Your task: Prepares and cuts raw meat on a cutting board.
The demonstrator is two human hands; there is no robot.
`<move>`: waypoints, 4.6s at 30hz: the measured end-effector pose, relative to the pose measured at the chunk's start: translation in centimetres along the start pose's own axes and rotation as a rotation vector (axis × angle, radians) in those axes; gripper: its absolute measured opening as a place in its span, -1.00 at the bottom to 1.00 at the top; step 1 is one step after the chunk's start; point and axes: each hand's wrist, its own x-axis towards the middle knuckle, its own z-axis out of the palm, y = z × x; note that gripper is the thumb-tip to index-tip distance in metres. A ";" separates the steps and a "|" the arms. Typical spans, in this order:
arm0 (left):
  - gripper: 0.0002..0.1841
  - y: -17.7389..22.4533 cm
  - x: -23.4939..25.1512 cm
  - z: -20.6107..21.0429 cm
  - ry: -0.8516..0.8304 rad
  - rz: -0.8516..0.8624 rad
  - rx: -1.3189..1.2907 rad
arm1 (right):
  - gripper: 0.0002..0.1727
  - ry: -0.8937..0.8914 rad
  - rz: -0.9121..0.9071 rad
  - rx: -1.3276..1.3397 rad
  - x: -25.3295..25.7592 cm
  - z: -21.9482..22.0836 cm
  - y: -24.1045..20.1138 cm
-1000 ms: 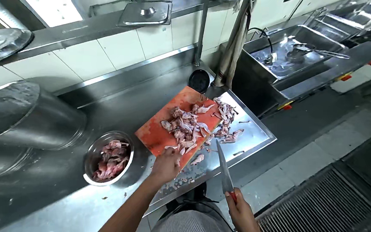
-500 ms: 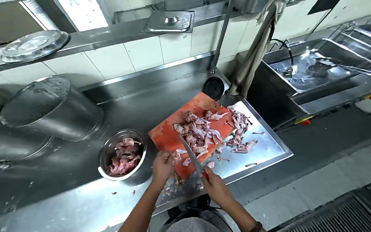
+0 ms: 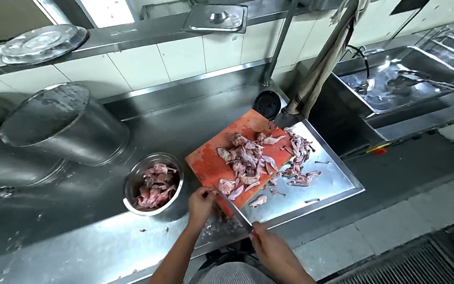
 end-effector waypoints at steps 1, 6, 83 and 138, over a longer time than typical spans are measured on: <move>-0.84 0.0 -0.3 -0.3 -0.007 -0.001 0.080 | -0.55 -0.038 0.016 -0.047 0.1 0.5 -0.1; -0.75 -0.5 -1.0 -0.7 -0.089 -0.011 0.403 | -0.57 -0.080 0.164 -0.207 0.9 0.9 -1.6; -0.71 2.0 -1.9 0.4 -0.360 0.292 0.511 | -0.61 0.016 -0.140 -0.063 10.2 -2.7 -7.4; -0.42 3.4 -1.3 -12.9 -0.242 0.468 0.307 | -0.58 0.201 -0.440 -0.103 4.1 -7.9 -12.3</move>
